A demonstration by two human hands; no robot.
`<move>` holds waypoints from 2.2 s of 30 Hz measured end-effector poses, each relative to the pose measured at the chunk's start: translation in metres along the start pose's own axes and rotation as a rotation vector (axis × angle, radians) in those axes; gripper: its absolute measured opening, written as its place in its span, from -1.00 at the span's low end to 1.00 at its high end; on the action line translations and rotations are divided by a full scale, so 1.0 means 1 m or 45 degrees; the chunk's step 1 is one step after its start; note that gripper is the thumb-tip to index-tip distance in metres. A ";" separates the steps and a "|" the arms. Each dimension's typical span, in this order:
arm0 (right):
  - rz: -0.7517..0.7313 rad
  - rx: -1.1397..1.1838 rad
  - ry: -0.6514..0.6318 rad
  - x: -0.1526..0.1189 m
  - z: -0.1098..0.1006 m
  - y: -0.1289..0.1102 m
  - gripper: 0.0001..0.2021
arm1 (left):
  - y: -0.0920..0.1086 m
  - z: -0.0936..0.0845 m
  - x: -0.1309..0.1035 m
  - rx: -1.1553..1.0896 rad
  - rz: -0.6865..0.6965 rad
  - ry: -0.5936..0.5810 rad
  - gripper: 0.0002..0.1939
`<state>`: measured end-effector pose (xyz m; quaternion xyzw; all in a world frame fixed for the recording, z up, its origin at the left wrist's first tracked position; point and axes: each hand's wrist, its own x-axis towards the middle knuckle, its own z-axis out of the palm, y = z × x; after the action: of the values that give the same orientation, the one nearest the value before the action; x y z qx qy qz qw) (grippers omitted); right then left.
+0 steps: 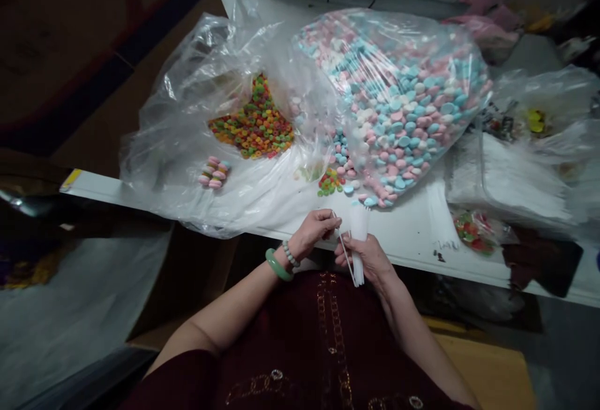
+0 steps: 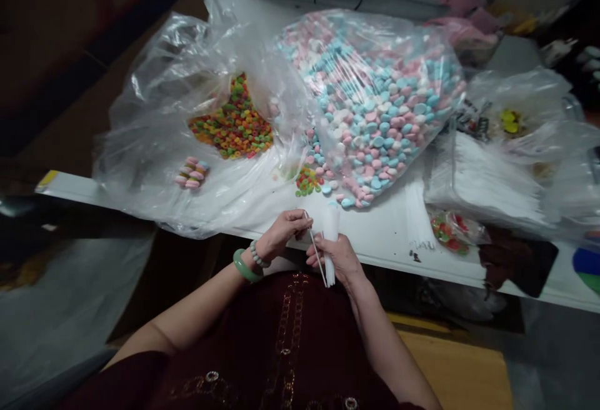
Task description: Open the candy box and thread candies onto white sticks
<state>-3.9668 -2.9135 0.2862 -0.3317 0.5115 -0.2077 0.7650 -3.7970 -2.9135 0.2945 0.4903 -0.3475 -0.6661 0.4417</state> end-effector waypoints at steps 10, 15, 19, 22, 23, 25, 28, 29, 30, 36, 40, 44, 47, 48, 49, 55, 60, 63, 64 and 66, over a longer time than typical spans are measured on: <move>-0.261 0.203 0.334 0.009 -0.016 0.000 -0.67 | 0.004 0.009 0.027 0.671 0.181 0.222 -0.75; -0.354 0.297 0.603 0.019 -0.044 -0.011 -0.65 | 0.034 -0.005 0.089 1.687 0.509 0.184 -0.76; -0.355 0.308 0.582 0.021 -0.048 -0.007 -0.64 | 0.045 -0.007 0.124 2.043 0.510 0.064 -0.76; -0.364 0.314 0.565 0.022 -0.047 -0.005 -0.64 | 0.050 -0.008 0.128 2.057 0.600 0.056 -0.78; -0.367 0.313 0.556 0.022 -0.048 -0.006 -0.65 | 0.052 -0.010 0.125 2.007 0.645 0.066 -0.78; -0.376 0.317 0.539 0.023 -0.049 -0.007 -0.66 | 0.054 -0.016 0.111 1.851 0.743 0.100 -0.77; -0.393 0.330 0.517 0.023 -0.051 -0.008 -0.68 | 0.049 -0.034 0.075 1.628 0.772 0.178 -0.82; -0.395 0.333 0.514 0.023 -0.051 -0.008 -0.68 | 0.043 -0.042 0.060 1.591 0.728 0.201 -0.85; -0.394 0.331 0.513 0.023 -0.051 -0.007 -0.67 | 0.035 -0.050 0.045 1.572 0.661 0.220 -0.86; -0.363 0.279 0.496 0.024 -0.050 -0.007 -0.65 | -0.023 -0.082 -0.005 1.342 0.391 0.354 -0.81; -0.373 0.246 0.553 0.029 -0.047 -0.008 -0.63 | -0.035 -0.077 0.003 1.303 0.429 0.271 -0.80; -0.328 0.184 0.606 0.026 -0.036 -0.005 -0.65 | -0.029 -0.063 0.007 1.447 0.389 0.197 -0.81; -0.297 0.072 0.515 0.022 -0.021 -0.002 -0.71 | -0.022 -0.048 0.011 1.138 0.277 0.255 -0.87; -0.330 0.005 0.483 0.021 -0.015 -0.001 -0.71 | -0.019 -0.040 0.013 0.924 0.193 0.219 -0.84; -0.417 -0.096 0.458 0.020 -0.009 0.000 -0.71 | -0.016 -0.030 0.014 0.692 0.085 0.150 -0.80; -1.181 -0.908 0.558 0.003 -0.006 0.000 -0.77 | -0.009 0.028 0.023 -0.304 -0.455 -0.168 -0.67; -1.443 -1.152 0.722 -0.011 -0.033 0.006 -0.75 | -0.011 0.059 0.034 -0.497 -0.657 -0.249 -0.73; -1.573 -1.227 0.932 -0.020 -0.051 0.008 -0.74 | -0.004 0.085 0.037 -0.517 -0.735 -0.383 -0.76; -1.555 -1.252 0.999 -0.024 -0.059 0.007 -0.75 | 0.000 0.094 0.038 -0.531 -0.762 -0.425 -0.76; -1.410 -1.280 1.179 -0.031 -0.082 -0.002 -0.77 | 0.011 0.108 0.039 -0.550 -0.767 -0.510 -0.77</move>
<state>-4.0539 -2.9185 0.2868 -0.7121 0.5668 -0.4129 0.0335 -3.9027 -2.9510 0.3205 0.3270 -0.1200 -0.9052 0.2434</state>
